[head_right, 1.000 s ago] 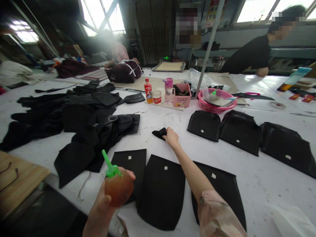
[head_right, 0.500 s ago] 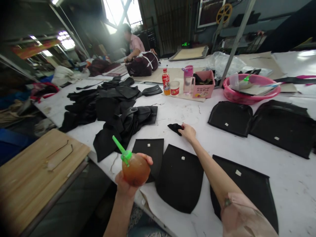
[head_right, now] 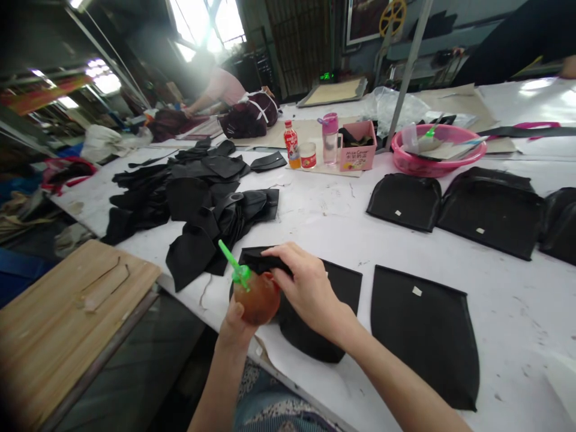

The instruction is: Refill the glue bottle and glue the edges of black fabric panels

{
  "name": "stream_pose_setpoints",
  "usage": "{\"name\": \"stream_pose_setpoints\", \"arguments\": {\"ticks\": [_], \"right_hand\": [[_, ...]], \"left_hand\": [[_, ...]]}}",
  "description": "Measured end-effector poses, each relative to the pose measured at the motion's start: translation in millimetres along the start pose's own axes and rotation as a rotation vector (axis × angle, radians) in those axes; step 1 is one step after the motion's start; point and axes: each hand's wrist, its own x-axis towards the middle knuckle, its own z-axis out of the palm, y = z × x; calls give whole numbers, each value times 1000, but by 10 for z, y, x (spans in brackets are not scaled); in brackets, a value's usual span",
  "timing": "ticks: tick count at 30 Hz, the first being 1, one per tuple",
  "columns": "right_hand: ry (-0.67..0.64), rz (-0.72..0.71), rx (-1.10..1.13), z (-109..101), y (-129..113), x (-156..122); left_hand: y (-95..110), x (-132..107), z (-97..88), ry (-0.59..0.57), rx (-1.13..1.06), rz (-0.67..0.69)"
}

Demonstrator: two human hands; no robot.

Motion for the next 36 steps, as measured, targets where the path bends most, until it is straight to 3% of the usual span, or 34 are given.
{"name": "stream_pose_setpoints", "arguments": {"ticks": [4,9,17,24,29,36], "right_hand": [[-25,-29,31,4,-77,-142],[67,-89,22,42,-38,-281],[199,2,92,60,-44,-457],[271,74,250,-1,108,-617],[270,126,365,-38,231,-735],[238,75,296,-121,303,-804]], "left_hand": [[-25,-6,155,145,43,-26],[-65,-10,285,176,95,9],[-111,-90,365,177,199,37],[-167,-151,467,185,198,-43],[-194,-164,568,178,182,-39],[-194,-205,648,147,69,-110]]}}
